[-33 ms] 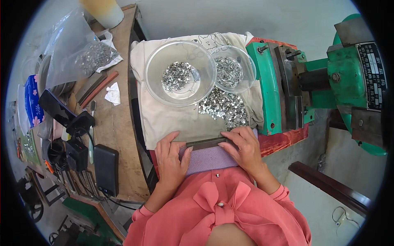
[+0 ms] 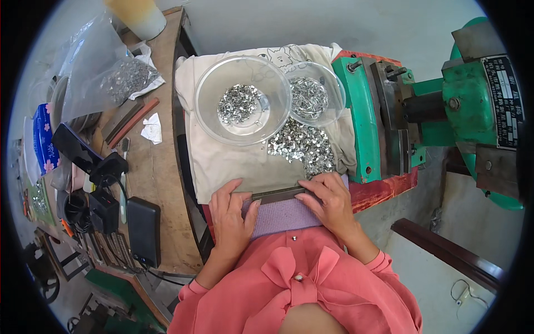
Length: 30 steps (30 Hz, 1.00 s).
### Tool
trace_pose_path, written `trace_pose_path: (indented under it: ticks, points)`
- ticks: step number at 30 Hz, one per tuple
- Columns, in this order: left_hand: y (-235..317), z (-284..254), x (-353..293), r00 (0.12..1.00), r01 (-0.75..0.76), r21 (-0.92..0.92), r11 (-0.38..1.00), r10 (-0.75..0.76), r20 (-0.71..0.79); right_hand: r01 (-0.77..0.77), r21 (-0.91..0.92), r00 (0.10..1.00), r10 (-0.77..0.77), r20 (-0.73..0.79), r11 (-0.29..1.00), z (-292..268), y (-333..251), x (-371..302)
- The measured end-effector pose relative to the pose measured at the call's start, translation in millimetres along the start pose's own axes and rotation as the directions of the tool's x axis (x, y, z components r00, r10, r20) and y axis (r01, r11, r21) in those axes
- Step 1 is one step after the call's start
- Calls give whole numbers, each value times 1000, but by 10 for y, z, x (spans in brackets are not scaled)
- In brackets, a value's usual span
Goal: The person places small metal pieces into a metal strip and uses a green press machine to secure them. They repeatedly pick up metal pieces from a container, arrange them in the strip, and operate the press to complete the assembly.
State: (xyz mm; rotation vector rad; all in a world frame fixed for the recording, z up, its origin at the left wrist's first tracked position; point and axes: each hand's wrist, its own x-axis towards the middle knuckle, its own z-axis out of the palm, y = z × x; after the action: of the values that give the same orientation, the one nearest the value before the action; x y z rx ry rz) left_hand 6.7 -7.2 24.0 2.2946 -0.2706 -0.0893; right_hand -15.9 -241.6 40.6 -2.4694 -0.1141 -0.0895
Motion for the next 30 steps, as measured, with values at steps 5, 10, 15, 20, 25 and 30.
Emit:
trace_pose_path:
  ticks: [5,10,15,20,25,30]
  points:
    - [14,-53,28,998,-44,5,999,43,53,12,56,998,-8,-70,998,44,27,-120]
    - [-100,-45,-73,981,-172,85,981,163,104,142,159,988,-130,-89,977,109,138,-200]
    - [27,-91,54,946,-320,128,939,309,100,167,171,985,-158,-65,971,70,206,-251]
    - [459,-186,311,875,-477,123,870,456,162,173,131,969,-145,-202,976,-281,240,-388]
    - [1293,92,957,622,-780,47,624,767,158,38,-24,890,-45,-454,999,-900,376,-584]
    - [1938,480,1549,324,-945,25,326,922,212,-106,-118,746,0,-666,987,-1201,525,-680]
